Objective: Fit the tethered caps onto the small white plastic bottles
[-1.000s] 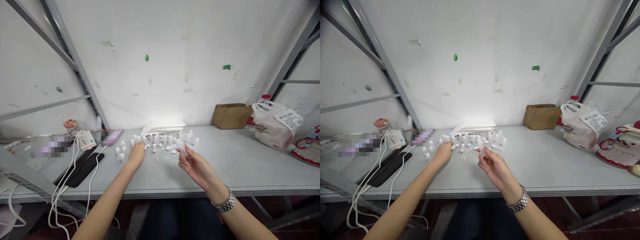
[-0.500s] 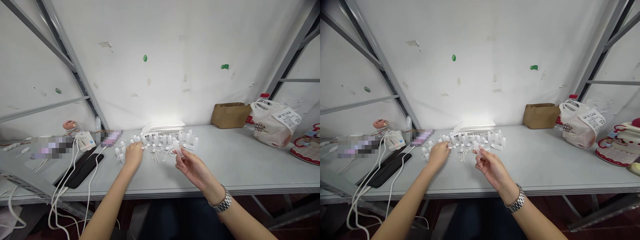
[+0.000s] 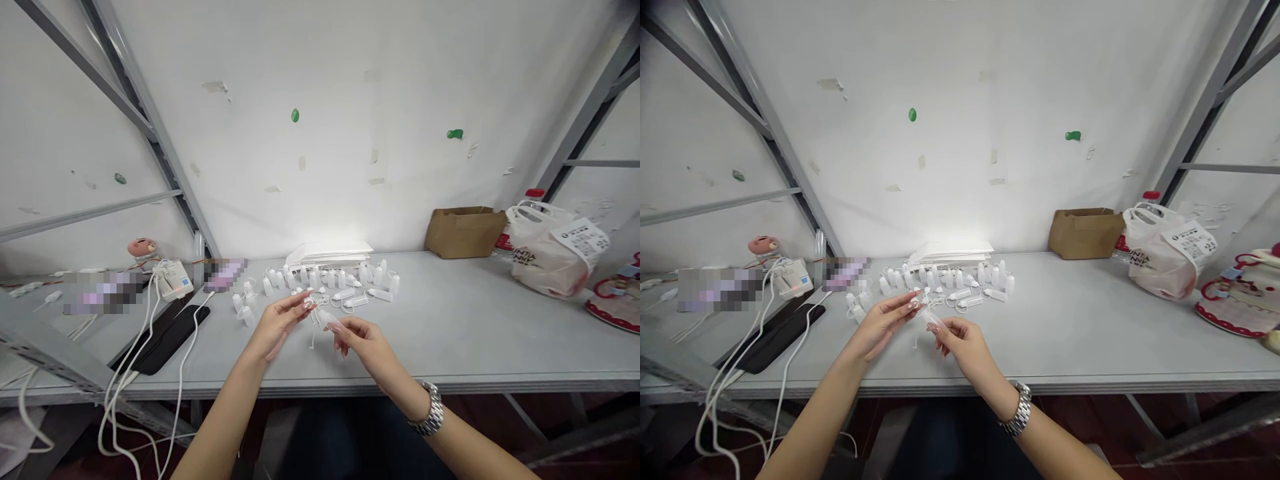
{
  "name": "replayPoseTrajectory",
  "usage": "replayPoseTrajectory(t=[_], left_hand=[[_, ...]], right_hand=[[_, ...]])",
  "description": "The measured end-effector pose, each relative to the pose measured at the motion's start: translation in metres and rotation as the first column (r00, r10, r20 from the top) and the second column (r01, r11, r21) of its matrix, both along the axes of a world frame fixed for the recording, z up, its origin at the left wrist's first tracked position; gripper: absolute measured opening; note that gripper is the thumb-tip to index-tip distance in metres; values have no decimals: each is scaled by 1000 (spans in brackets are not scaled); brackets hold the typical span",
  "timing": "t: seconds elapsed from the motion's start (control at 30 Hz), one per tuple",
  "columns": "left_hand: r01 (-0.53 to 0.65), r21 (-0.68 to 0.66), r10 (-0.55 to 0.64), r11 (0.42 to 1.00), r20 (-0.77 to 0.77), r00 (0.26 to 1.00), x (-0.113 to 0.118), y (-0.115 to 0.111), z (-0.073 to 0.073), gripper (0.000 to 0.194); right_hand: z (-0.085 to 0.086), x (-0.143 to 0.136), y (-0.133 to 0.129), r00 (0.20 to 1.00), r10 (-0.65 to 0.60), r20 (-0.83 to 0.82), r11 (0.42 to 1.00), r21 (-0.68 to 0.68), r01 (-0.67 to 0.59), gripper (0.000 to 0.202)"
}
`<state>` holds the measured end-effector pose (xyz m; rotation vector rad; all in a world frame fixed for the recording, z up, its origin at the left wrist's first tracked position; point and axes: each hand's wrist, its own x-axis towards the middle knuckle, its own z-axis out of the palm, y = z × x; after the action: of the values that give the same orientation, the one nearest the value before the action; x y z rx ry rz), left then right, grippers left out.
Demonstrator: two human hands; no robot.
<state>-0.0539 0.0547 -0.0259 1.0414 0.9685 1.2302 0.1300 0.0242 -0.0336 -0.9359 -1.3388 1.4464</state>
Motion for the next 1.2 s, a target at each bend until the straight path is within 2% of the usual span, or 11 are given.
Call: replayPoseTrajectory(t=[0.13, 0.37, 0.5, 0.67, 0.8, 0.9, 1.03, 1.2], left_hand=[[60, -82, -53, 995, 88, 995, 10, -3, 1, 23], [28, -173, 24, 985, 295, 955, 16, -3, -1, 16], [63, -176, 5, 982, 358, 934, 20, -5, -4, 15], [101, -127, -45, 987, 380, 924, 28, -11, -4, 28], [108, -136, -51, 985, 370, 928, 34, -16, -2, 19], [56, -68, -31, 996, 328, 944, 36, -17, -2, 12], [-8, -16, 12, 1000, 237, 971, 34, -16, -3, 13], [-93, -14, 94, 996, 272, 958, 38, -17, -5, 16]], right_hand=[[-4, -3, 2, 998, -23, 66, 1000, -6, 23, 33], [-5, -3, 3, 995, -31, 90, 1000, 5, 30, 34], [-6, -3, 2, 997, -33, 65, 999, 26, 32, 34], [-3, -2, 0, 999, -31, 34, 998, 62, 29, 35], [-2, -2, -1, 999, -30, 28, 997, 78, 28, 36], [-4, -3, -1, 997, -70, 45, 993, 98, 65, 34], [-7, -4, -4, 986, -130, 105, 983, 143, 115, 32], [-10, -4, -10, 956, -225, 188, 950, 261, 172, 26]])
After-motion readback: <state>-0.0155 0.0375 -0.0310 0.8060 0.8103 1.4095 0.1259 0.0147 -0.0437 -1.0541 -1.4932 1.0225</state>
